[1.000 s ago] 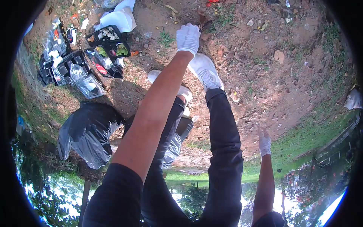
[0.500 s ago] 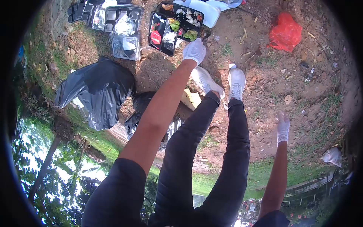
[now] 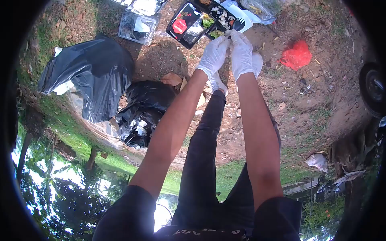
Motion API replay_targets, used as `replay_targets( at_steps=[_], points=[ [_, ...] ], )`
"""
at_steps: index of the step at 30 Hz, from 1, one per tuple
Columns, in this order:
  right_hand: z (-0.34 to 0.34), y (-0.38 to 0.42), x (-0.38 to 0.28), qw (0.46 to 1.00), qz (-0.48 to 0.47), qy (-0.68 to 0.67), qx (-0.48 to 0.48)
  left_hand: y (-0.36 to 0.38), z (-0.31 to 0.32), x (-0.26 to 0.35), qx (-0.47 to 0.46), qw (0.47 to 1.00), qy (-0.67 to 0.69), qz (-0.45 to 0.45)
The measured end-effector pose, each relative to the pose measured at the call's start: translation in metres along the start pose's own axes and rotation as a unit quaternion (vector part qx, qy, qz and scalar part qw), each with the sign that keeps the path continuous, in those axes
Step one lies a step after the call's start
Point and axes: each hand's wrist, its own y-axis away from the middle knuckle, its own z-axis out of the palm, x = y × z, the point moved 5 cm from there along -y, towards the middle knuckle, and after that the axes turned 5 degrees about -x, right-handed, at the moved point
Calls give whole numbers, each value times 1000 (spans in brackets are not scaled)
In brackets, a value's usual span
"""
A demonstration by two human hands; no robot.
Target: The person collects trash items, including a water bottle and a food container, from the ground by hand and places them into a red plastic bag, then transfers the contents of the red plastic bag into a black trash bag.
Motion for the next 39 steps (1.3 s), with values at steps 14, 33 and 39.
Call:
replay_targets(
  at_steps=[14, 33, 39],
  points=[
    [-120, -99, -24, 962, 63, 265, -25, -63, -56, -236, 217, 906, -156, -328],
    [32, -256, 24, 660, -92, 726, -171, -113, -57, -258, 363, 887, 252, -135],
    [-1, -248, 17, 726, -88, 663, -162, -80, -49, -228, 308, 940, 119, -84]
  ],
)
